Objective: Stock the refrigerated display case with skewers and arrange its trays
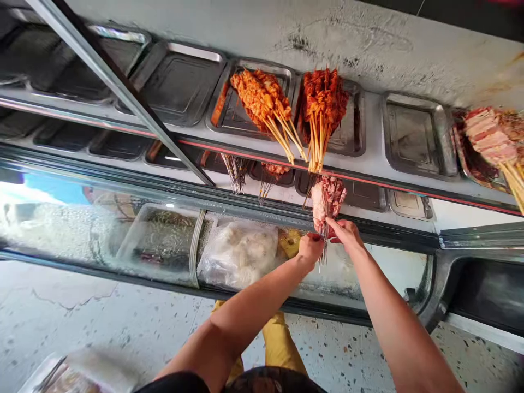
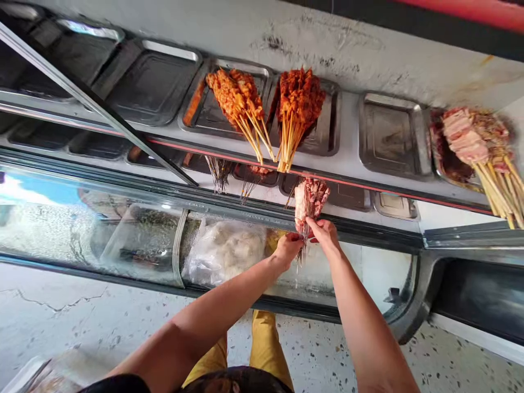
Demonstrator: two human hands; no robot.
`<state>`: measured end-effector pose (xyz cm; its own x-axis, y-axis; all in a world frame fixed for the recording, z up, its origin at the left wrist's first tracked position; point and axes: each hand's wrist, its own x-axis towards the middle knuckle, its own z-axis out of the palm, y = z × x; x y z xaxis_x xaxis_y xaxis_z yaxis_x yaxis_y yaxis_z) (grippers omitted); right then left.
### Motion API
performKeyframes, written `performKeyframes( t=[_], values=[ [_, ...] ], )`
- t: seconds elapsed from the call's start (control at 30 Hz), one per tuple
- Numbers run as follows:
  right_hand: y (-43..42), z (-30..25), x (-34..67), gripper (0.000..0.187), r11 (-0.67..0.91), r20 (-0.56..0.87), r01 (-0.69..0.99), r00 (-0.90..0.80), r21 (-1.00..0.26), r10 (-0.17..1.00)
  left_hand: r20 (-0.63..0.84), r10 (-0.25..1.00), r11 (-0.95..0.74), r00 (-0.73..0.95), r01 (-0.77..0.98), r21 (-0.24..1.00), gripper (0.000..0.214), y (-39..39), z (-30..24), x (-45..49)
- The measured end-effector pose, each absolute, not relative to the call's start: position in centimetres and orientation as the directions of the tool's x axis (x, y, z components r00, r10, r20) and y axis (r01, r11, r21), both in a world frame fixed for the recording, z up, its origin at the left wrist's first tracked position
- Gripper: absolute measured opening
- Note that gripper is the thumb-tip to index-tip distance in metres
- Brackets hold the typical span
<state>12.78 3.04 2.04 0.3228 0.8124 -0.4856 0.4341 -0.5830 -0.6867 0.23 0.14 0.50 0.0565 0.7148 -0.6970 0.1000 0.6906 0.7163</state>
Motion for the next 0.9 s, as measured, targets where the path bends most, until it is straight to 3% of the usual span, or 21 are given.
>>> performKeyframes(
  t=[0.1,0.2,0.3,0.37,0.43,0.53,0.63,0.73,0.9],
  values=[
    [3.6,3.1,12.2,0.029,-0.590,-0.482,0.618,0.357,-0.520,0.800,-0.709,0.702,0.702,0.068,0.097,0.705,0.013,0.3,1.1,0.3],
    [4.0,4.4,11.2,0.031,-0.420,-0.394,0.878,0.311,-0.228,0.865,-0.714,0.698,0.708,0.062,0.094,0.700,0.014,0.3,1.7,0.3],
    [4.4,5.4,10.4,0.028,-0.300,-0.338,0.953,0.273,-0.031,0.901,-0.720,0.692,0.715,0.045,0.096,0.693,0.013,0.6,1.9,0.6],
    [4.6,5.7,10.5,0.024,-0.311,-0.336,0.948,0.271,-0.071,0.902,-0.726,0.688,0.721,0.029,0.091,0.687,0.013,0.8,1.8,0.8],
    [4.8,6.0,11.1,0.023,-0.380,-0.368,0.894,0.278,-0.240,0.887,-0.730,0.683,0.727,0.011,0.079,0.682,0.014,1.1,1.7,1.0],
    [5.3,7.0,12.4,0.026,-0.516,-0.429,0.651,0.306,-0.557,0.850,-0.724,0.689,0.722,0.023,0.050,0.690,0.020,1.3,1.4,1.1],
    [6.0,9.1,13.5,0.025,-0.536,-0.417,0.362,0.358,-0.763,0.836,-0.713,0.701,0.713,0.027,0.019,0.701,0.030,1.2,0.9,1.2],
    [6.2,10.9,14.3,0.024,-0.531,-0.426,0.305,0.349,-0.791,0.835,-0.709,0.705,0.709,0.016,-0.021,0.705,0.035,1.0,0.4,1.3],
    [3.8,8.5,14.6,0.027,-0.526,-0.451,0.606,0.289,-0.596,0.844,-0.704,0.708,0.705,0.066,-0.131,0.697,0.031,0.7,0.0,1.5]
  ],
)
